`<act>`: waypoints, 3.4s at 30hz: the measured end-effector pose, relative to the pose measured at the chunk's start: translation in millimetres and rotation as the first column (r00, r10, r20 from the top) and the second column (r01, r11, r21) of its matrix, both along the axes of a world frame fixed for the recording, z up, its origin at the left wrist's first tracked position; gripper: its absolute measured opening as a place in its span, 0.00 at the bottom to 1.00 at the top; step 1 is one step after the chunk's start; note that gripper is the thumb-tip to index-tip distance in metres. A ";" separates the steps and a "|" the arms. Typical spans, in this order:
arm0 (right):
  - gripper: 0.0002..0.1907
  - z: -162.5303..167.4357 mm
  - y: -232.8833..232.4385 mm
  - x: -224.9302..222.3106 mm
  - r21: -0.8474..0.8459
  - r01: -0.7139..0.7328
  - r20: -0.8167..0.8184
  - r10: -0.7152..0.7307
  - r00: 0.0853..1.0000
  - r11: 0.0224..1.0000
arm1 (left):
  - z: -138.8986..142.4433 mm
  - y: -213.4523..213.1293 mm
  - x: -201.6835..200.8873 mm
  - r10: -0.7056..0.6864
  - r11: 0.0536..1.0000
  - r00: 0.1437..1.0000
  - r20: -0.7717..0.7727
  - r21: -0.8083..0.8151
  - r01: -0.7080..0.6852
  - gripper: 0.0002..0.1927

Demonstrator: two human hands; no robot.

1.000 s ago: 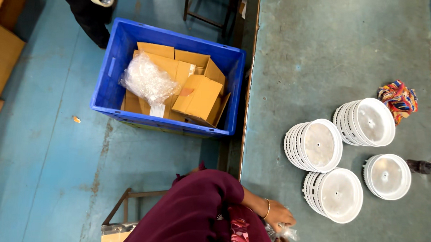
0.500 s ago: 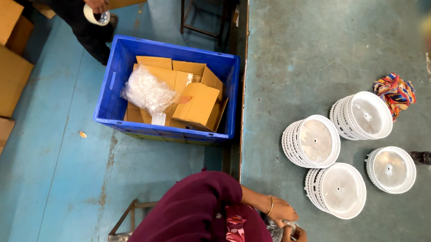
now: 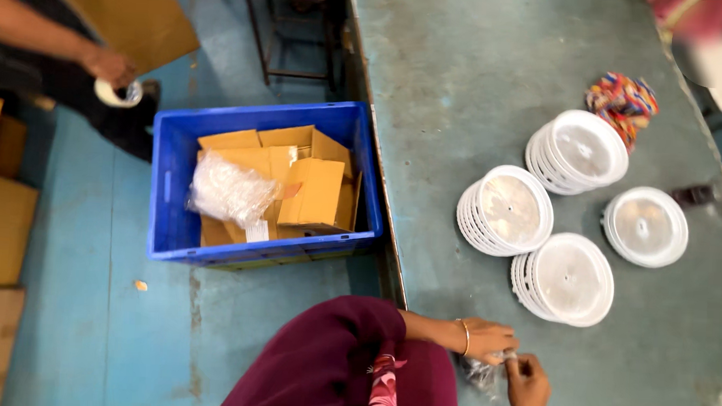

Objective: The person picks up round white plastic lamp parts from the workbench, wraps each one in a clear plastic bag, and stacks the wrapped parts on the table. They also handle small hardware packets and move finished stacks aside while coworkers work across the bench.

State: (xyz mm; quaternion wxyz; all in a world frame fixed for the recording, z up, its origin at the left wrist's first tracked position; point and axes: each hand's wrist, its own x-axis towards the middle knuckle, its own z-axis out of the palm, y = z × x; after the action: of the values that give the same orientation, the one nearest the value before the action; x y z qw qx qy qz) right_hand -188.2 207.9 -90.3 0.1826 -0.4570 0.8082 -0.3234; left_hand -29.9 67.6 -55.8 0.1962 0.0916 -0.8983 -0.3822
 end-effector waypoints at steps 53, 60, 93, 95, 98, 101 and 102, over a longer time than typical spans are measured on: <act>0.24 162.0 55.0 58.9 -0.128 0.179 0.232 -0.146 0.962 0.975 | 127.1 33.9 -25.5 0.045 0.855 0.986 -0.158 0.517 0.044 0.08; 0.10 182.5 46.5 54.1 -0.218 0.276 0.069 -0.267 0.961 0.936 | 137.9 17.8 -33.7 0.122 0.736 0.973 -0.196 0.676 0.044 0.07; 0.14 228.6 55.2 60.9 -0.326 0.048 -0.370 -0.174 0.912 0.944 | 122.0 -17.5 -8.7 -0.258 0.775 0.965 0.052 0.607 0.175 0.07; 0.19 224.0 50.7 70.6 -0.232 -0.042 -0.351 -0.044 0.935 0.972 | 110.2 -9.9 -9.9 -0.281 0.509 0.960 0.002 0.848 0.147 0.06; 0.14 214.8 47.2 79.7 -0.083 -0.045 -0.322 0.016 0.947 0.996 | 97.6 -0.5 -3.7 -0.184 0.269 0.982 0.040 0.963 0.011 0.06; 0.10 215.8 56.1 79.5 0.055 -0.061 -0.347 0.076 0.935 0.997 | 96.7 1.1 11.2 0.008 0.291 0.999 0.031 0.956 -0.032 0.03; 0.10 220.1 61.1 77.7 0.095 -0.077 -0.363 0.107 0.926 0.992 | 98.8 -0.5 18.0 0.041 0.311 0.997 0.066 0.947 -0.076 0.04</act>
State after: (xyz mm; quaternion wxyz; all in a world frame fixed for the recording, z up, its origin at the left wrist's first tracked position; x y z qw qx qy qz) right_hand -110.5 269.0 129.8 0.0611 -0.5392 0.8180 -0.1908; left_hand -11.8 67.1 43.0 0.1057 0.2274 -0.5027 -0.8273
